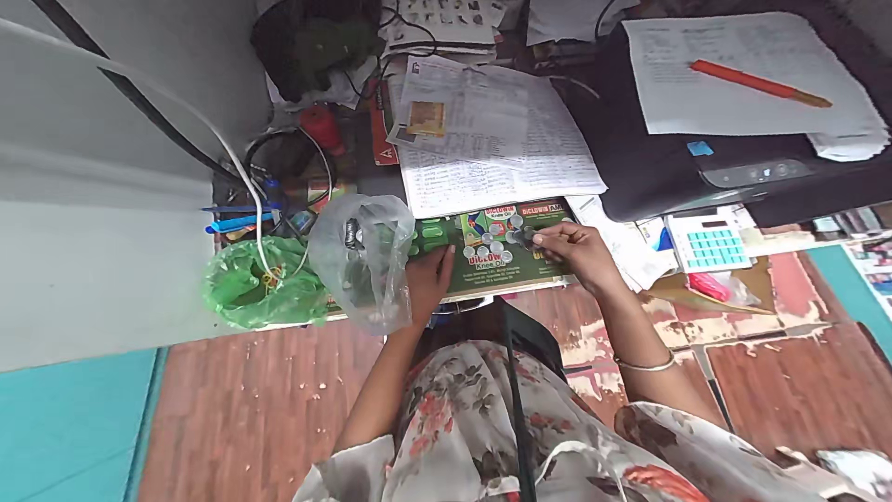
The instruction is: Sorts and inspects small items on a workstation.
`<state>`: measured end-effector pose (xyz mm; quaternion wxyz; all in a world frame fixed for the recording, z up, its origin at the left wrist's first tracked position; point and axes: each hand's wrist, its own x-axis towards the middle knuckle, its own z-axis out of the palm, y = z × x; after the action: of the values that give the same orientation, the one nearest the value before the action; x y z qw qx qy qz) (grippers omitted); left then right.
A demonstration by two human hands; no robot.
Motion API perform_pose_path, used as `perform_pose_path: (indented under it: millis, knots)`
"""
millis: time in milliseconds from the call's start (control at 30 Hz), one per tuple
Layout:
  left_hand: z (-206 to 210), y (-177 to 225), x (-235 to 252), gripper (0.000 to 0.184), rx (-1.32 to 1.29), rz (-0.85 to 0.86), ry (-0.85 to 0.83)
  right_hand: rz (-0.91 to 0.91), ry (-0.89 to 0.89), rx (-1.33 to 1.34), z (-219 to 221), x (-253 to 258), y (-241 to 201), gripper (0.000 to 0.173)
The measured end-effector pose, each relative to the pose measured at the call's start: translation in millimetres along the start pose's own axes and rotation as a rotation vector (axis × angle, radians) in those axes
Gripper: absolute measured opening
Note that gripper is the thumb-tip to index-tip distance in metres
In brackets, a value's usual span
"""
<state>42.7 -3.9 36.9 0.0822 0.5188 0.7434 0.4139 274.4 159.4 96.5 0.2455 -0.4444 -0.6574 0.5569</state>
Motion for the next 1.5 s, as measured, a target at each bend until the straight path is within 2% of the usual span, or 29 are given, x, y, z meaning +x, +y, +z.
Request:
perform_pose_path:
  millis: [133,200,233,300,367,433,467,533,600,833,933,1000,1100,1133,1200,1333,1500]
  knots:
    - [0.0,-0.4,0.5,0.033,0.018,0.01,0.013,-0.462,0.15,-0.681,6.4,2.4,20.4,0.016]
    - [0.6,-1.5,0.1,0.033,0.018,0.01,0.015,-0.543,0.096,-0.901,9.0,-0.2,22.6,0.021]
    - [0.8,-1.8,0.2,0.033,0.015,0.009,0.017,-0.513,0.076,-0.925,9.7,-1.9,22.2,0.027]
    - [0.4,-2.5,0.8,0.034,0.015,0.002,0.018,-0.355,0.101,-0.771,7.1,-5.4,17.3,0.034]
    - [0.1,-3.2,0.5,0.035,0.017,-0.009,0.017,-0.135,0.165,-0.455,1.4,-6.1,10.1,0.034]
    - [1.0,-4.1,-0.3,0.036,0.014,-0.004,0.019,0.134,0.13,-0.109,-6.2,-6.3,-0.1,0.041]
    - [0.5,-3.2,0.2,0.035,0.009,-0.006,0.011,0.231,0.096,0.06,-10.3,-6.4,-5.1,0.039]
    - [-1.8,0.7,1.6,0.033,-0.021,-0.025,-0.003,0.32,0.026,0.309,-15.6,-8.2,-15.0,0.028]
    - [-1.8,0.9,1.5,0.032,-0.04,-0.032,0.004,0.34,-0.043,0.424,-20.1,-9.3,-18.8,0.029]
    - [-3.1,-1.9,1.9,0.034,-0.068,-0.048,0.003,0.287,-0.165,0.552,-21.9,-8.9,-14.9,0.045]
    - [-3.2,-5.3,2.3,0.035,-0.104,-0.07,-0.008,0.282,-0.108,0.462,-16.7,-7.7,-13.2,0.046]
    - [-4.3,-5.3,2.4,0.036,-0.105,-0.087,-0.013,0.268,-0.039,0.347,-10.6,-6.2,-12.1,0.039]
    - [-4.4,-6.4,2.4,0.036,-0.109,-0.1,-0.018,0.196,0.024,0.156,-2.7,0.6,-3.0,0.016]
    - [-4.1,-6.9,2.2,0.036,-0.114,-0.104,-0.023,0.18,0.025,0.102,-1.6,2.8,-0.6,0.015]
    - [-4.8,-7.2,2.3,0.036,-0.118,-0.114,-0.042,0.199,-0.009,0.093,-2.7,4.8,-2.0,0.019]
    - [-5.9,-7.6,2.8,0.037,-0.141,-0.123,-0.047,0.289,-0.05,0.397,-13.5,-0.3,-8.9,0.029]
    - [-4.8,-8.2,1.7,0.037,-0.172,-0.142,-0.051,0.242,-0.11,0.368,-23.2,-7.6,-5.5,0.044]
